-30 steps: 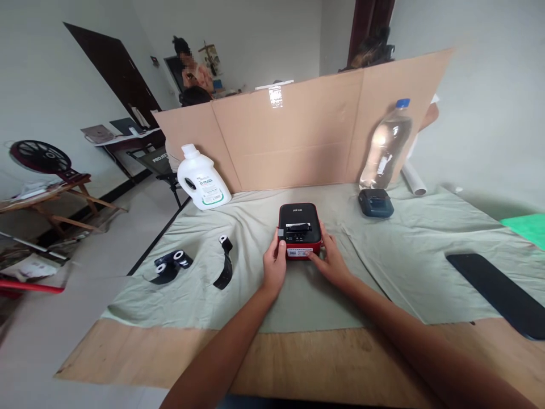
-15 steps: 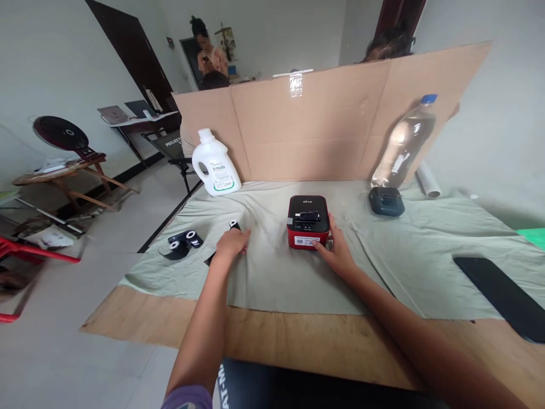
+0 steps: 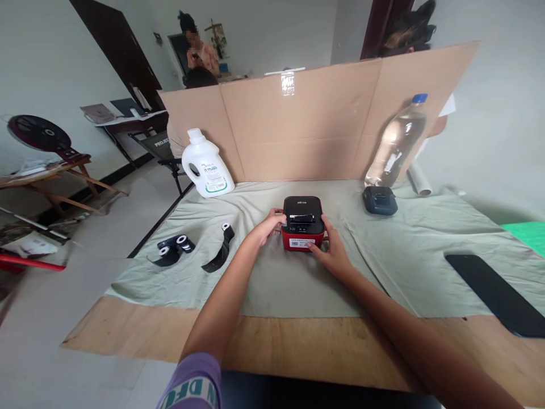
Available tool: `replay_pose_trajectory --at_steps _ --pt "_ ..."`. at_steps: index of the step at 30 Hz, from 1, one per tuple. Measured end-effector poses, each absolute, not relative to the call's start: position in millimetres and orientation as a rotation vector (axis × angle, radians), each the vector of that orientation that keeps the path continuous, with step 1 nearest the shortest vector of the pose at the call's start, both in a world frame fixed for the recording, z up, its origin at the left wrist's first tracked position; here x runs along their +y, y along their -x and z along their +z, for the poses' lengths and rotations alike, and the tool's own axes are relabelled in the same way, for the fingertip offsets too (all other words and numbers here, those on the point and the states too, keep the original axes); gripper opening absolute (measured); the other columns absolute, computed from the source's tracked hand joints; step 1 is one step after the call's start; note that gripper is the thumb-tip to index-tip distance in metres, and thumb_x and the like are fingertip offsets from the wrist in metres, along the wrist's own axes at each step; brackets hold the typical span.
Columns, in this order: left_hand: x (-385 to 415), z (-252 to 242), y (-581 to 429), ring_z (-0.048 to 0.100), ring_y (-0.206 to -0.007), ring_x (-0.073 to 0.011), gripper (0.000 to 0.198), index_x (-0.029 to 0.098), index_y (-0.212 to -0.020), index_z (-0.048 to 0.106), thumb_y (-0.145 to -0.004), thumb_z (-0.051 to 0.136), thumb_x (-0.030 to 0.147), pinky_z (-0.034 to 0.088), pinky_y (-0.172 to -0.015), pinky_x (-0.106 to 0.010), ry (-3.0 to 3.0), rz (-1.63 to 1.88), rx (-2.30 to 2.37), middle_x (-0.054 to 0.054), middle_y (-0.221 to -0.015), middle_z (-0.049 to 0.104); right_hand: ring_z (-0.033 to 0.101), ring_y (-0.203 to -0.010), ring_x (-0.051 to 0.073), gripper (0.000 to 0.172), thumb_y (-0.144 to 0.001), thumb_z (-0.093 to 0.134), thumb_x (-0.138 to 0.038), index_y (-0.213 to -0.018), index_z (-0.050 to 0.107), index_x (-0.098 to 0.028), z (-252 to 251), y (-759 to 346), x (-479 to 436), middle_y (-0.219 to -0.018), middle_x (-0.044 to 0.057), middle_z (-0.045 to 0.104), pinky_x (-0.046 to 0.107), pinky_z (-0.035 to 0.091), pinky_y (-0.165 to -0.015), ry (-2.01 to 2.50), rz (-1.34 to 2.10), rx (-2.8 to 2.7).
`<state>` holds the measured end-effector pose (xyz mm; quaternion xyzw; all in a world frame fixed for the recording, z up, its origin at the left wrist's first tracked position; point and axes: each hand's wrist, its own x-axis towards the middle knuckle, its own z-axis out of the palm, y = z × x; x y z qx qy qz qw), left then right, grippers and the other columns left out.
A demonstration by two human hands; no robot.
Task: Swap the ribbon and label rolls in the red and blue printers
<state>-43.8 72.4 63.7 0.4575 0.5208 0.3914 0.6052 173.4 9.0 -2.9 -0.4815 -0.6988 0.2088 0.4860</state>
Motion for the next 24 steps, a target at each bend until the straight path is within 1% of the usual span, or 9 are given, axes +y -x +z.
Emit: replay_pose_trajectory --at_steps 4,9,12,15,17,20,22,24 --pt "74.5 58.5 47.4 0.060 -0.070 -0.0131 0.049 0.025 -0.106 0.050 -0.059 0.064 0.021 0.046 -0.062 -0.023 -0.982 0.881 1.073 0.004 -0.079 0.063 0.051 -0.130 0.032 0.088 -0.082 0.071 -0.043 -0.157 0.028 -0.028 -0.5 -175.2 9.5 -0.158 0.014 0.038 0.047 0.054 -0.093 1.175 0.530 -1.688" --pt "68.9 51.0 44.5 0.054 -0.063 -0.0109 0.051 0.027 -0.107 0.047 -0.060 0.064 0.021 0.042 -0.058 -0.020 -0.966 0.969 1.083 0.007 -0.072 0.056 0.044 -0.138 0.034 0.089 -0.080 0.073 -0.044 -0.156 0.029 -0.027 1.7 -179.3 12.0 -0.164 0.014 0.028 0.049 0.051 -0.097 1.160 0.487 -1.744" --pt "63.0 41.3 38.3 0.055 -0.064 -0.0104 0.045 0.026 -0.107 0.050 -0.065 0.066 0.025 0.041 -0.057 -0.019 -0.948 1.038 1.094 0.006 -0.075 0.058 0.046 -0.137 0.034 0.091 -0.081 0.072 -0.044 -0.157 0.026 -0.025 1.1 -179.3 12.6 -0.162 0.015 0.033 0.048 0.052 -0.095 1.175 0.472 -1.751" --pt "53.2 25.4 29.5 0.058 -0.069 -0.0109 0.036 0.024 -0.107 0.055 -0.077 0.064 0.040 0.042 -0.057 -0.019 -0.934 1.220 1.077 0.003 -0.083 0.062 0.049 -0.134 0.034 0.094 -0.083 0.070 -0.045 -0.160 0.020 -0.024 -0.6 -179.0 12.9 -0.160 0.016 0.037 0.048 0.052 -0.095 1.198 0.469 -1.768" --pt "47.7 15.2 23.9 0.062 -0.076 -0.0122 0.040 0.023 -0.113 0.058 -0.082 0.061 0.050 0.047 -0.063 -0.021 -0.958 1.359 1.037 0.001 -0.093 0.066 0.049 -0.134 0.034 0.097 -0.084 0.068 -0.046 -0.162 0.015 -0.026 -2.2 -179.5 13.6 -0.158 0.016 0.039 0.049 0.051 -0.096 1.202 0.473 -1.783" --pt "44.4 5.9 19.7 0.065 -0.096 -0.0160 0.048 0.023 -0.123 0.059 -0.086 0.061 0.053 0.051 -0.082 -0.026 -1.030 1.496 0.960 -0.004 -0.114 0.068 0.049 -0.134 0.034 0.099 -0.086 0.067 -0.046 -0.163 0.007 -0.027 -4.3 -180.9 15.0 -0.154 0.016 0.045 0.052 0.051 -0.097 1.197 0.475 -1.796" --pt "45.1 3.5 19.7 0.063 -0.110 -0.0191 0.047 0.022 -0.123 0.062 -0.087 0.061 0.051 0.049 -0.094 -0.030 -1.085 1.558 0.940 -0.006 -0.122 0.067 0.048 -0.135 0.034 0.100 -0.086 0.066 -0.047 -0.163 0.006 -0.027 -4.7 -181.4 15.9 -0.154 0.015 0.045 0.052 0.051 -0.097 1.191 0.476 -1.797" --pt "46.5 2.7 20.9 0.060 -0.119 -0.0211 0.043 0.021 -0.119 0.066 -0.088 0.060 0.049 0.046 -0.103 -0.032 -1.140 1.591 0.959 -0.007 -0.126 0.066 0.047 -0.137 0.034 0.099 -0.086 0.067 -0.047 -0.163 0.008 -0.028 -4.3 -181.5 16.0 -0.157 0.014 0.042 0.051 0.052 -0.098 1.193 0.491 -1.795"
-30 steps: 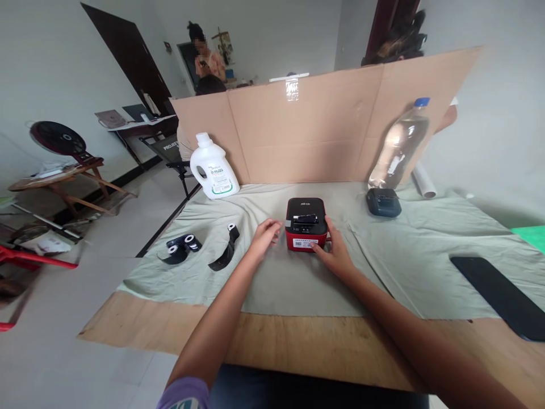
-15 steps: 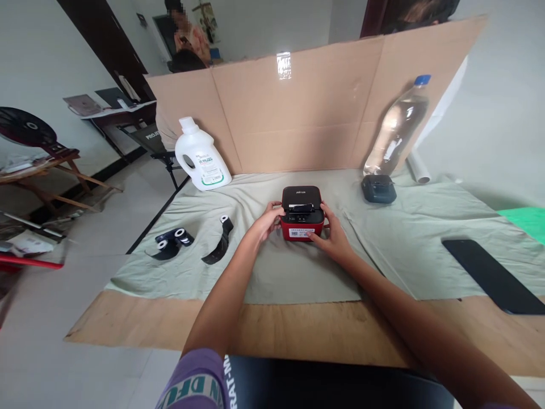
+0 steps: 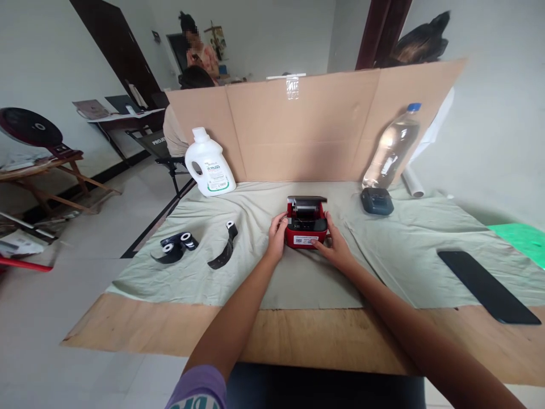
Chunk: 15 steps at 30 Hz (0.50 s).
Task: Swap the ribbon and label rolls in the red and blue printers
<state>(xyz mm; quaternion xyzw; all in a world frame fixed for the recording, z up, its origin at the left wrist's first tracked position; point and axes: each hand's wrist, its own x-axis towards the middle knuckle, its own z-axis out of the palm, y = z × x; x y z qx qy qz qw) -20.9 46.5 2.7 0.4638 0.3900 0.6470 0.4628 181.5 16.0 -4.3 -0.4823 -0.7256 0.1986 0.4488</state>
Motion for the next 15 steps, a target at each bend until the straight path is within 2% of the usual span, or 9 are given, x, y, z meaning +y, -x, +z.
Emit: replay_pose_trajectory --at_steps 4,6,8,10,12,15 --pt "47.2 3.4 22.5 0.057 -0.125 -0.0213 0.037 0.020 -0.115 0.071 -0.092 0.054 0.044 0.041 -0.110 -0.033 -1.233 1.604 1.010 -0.008 -0.127 0.066 0.049 -0.134 0.032 0.089 -0.086 0.066 -0.046 -0.161 0.021 -0.029 -1.4 -183.1 11.4 -0.161 0.011 0.037 0.048 0.053 -0.096 1.185 0.549 -1.771" --pt "46.6 4.0 22.5 0.057 -0.123 -0.0209 0.036 0.020 -0.113 0.072 -0.092 0.054 0.042 0.041 -0.110 -0.033 -1.249 1.612 1.008 -0.007 -0.125 0.066 0.050 -0.134 0.029 0.075 -0.091 0.059 -0.044 -0.158 0.029 -0.029 2.8 -186.0 8.3 -0.161 0.010 0.036 0.046 0.052 -0.097 1.149 0.582 -1.753" --pt "46.0 4.4 22.4 0.058 -0.122 -0.0209 0.034 0.021 -0.112 0.073 -0.092 0.054 0.041 0.041 -0.110 -0.033 -1.247 1.620 0.997 -0.007 -0.124 0.066 0.051 -0.133 0.027 0.059 -0.096 0.048 -0.042 -0.153 0.041 -0.028 11.9 -189.9 9.0 -0.157 0.008 0.043 0.047 0.050 -0.101 1.127 0.566 -1.735" --pt "45.9 4.6 22.4 0.057 -0.122 -0.0209 0.033 0.021 -0.112 0.073 -0.092 0.054 0.040 0.041 -0.110 -0.033 -1.245 1.621 0.989 -0.007 -0.123 0.065 0.054 -0.128 0.026 0.049 -0.098 0.041 -0.040 -0.143 0.055 -0.027 27.7 -192.4 17.8 -0.144 0.007 0.059 0.049 0.047 -0.104 1.145 0.489 -1.719" --pt "46.3 4.7 22.5 0.057 -0.121 -0.0209 0.033 0.021 -0.112 0.073 -0.093 0.054 0.040 0.041 -0.109 -0.033 -1.244 1.613 0.989 -0.007 -0.124 0.065 0.061 -0.117 0.027 0.043 -0.098 0.041 -0.039 -0.131 0.065 -0.027 48.7 -190.6 37.1 -0.125 0.007 0.071 0.049 0.049 -0.100 1.204 0.418 -1.760" --pt "47.3 5.2 22.7 0.057 -0.120 -0.0207 0.033 0.021 -0.112 0.073 -0.092 0.054 0.040 0.043 -0.107 -0.031 -1.245 1.602 1.005 -0.007 -0.123 0.064 0.068 -0.097 0.027 0.032 -0.093 0.051 -0.031 -0.113 0.075 -0.026 77.6 -176.5 82.0 -0.108 0.006 0.077 0.044 0.053 -0.088 1.281 0.403 -2.069"
